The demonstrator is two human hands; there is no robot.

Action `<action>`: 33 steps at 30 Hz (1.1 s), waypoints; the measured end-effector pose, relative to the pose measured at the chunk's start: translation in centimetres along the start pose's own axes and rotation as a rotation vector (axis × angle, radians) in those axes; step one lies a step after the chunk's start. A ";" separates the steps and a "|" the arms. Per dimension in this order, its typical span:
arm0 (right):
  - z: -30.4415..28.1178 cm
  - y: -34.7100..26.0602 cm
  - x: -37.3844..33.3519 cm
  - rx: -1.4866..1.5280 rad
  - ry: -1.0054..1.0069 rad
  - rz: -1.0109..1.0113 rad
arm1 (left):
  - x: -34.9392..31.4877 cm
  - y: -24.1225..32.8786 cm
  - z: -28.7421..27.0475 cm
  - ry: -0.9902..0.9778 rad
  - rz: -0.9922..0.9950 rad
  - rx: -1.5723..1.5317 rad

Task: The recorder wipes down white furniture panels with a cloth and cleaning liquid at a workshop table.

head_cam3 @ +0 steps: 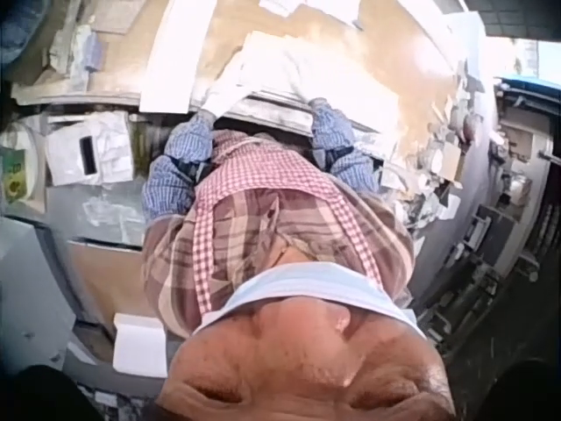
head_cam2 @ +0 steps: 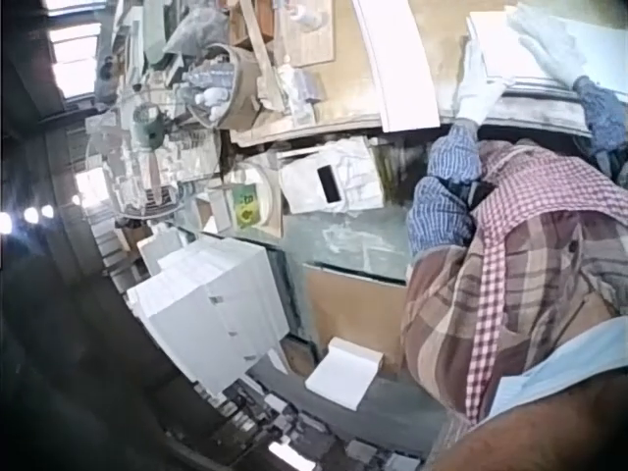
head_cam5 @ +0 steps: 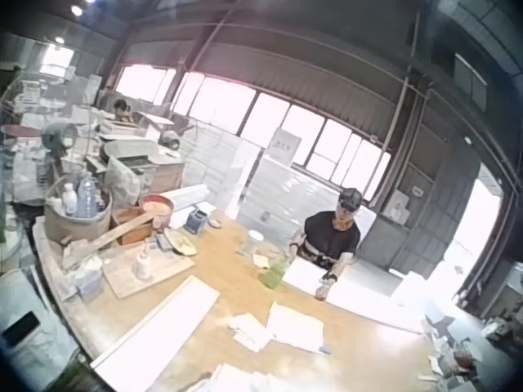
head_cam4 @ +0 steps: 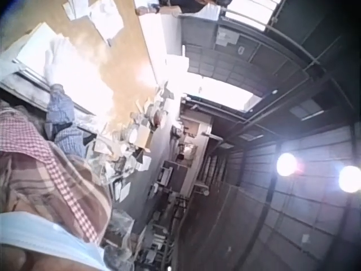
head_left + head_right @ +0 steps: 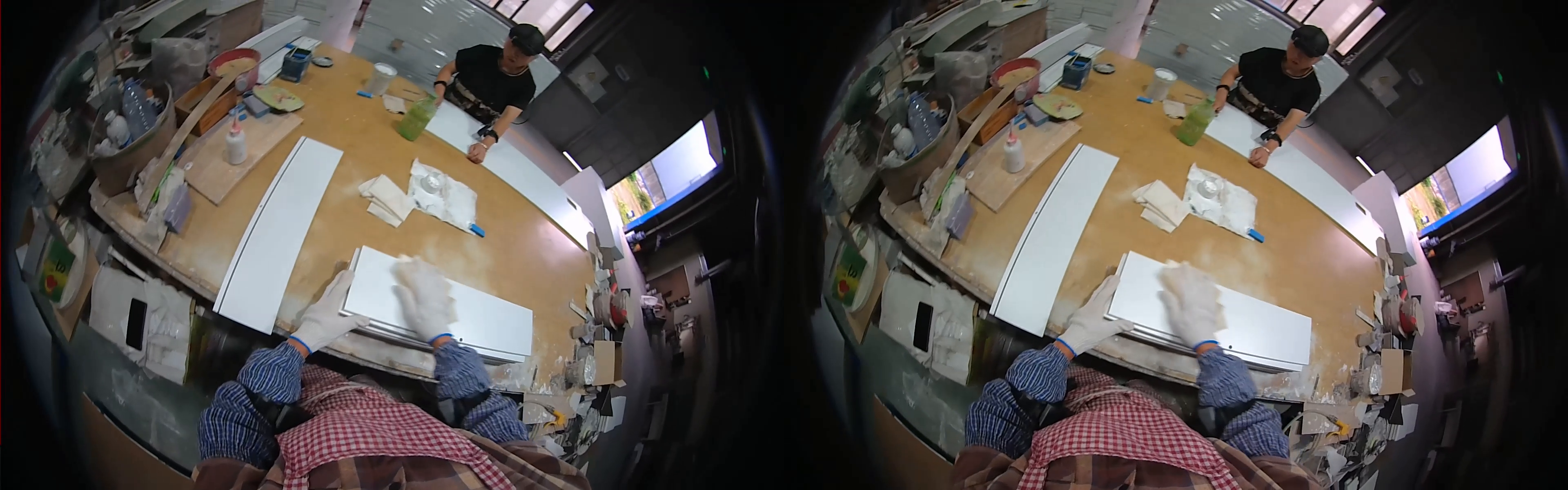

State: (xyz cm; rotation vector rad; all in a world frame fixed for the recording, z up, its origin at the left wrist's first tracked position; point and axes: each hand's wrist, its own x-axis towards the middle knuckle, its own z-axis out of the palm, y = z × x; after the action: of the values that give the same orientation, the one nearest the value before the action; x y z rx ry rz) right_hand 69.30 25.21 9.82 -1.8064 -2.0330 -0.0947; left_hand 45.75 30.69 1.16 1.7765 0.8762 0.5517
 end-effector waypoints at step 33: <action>-4.3 3.4 -6.8 0.384 0.139 0.131 | -1.1 1.8 -1.6 -0.040 -0.041 0.207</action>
State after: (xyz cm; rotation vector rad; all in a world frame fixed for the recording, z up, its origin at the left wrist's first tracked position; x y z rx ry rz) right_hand 74.19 17.98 10.60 -1.6337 -1.6953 0.1912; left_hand 44.46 30.47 3.42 1.9446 0.9674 0.4092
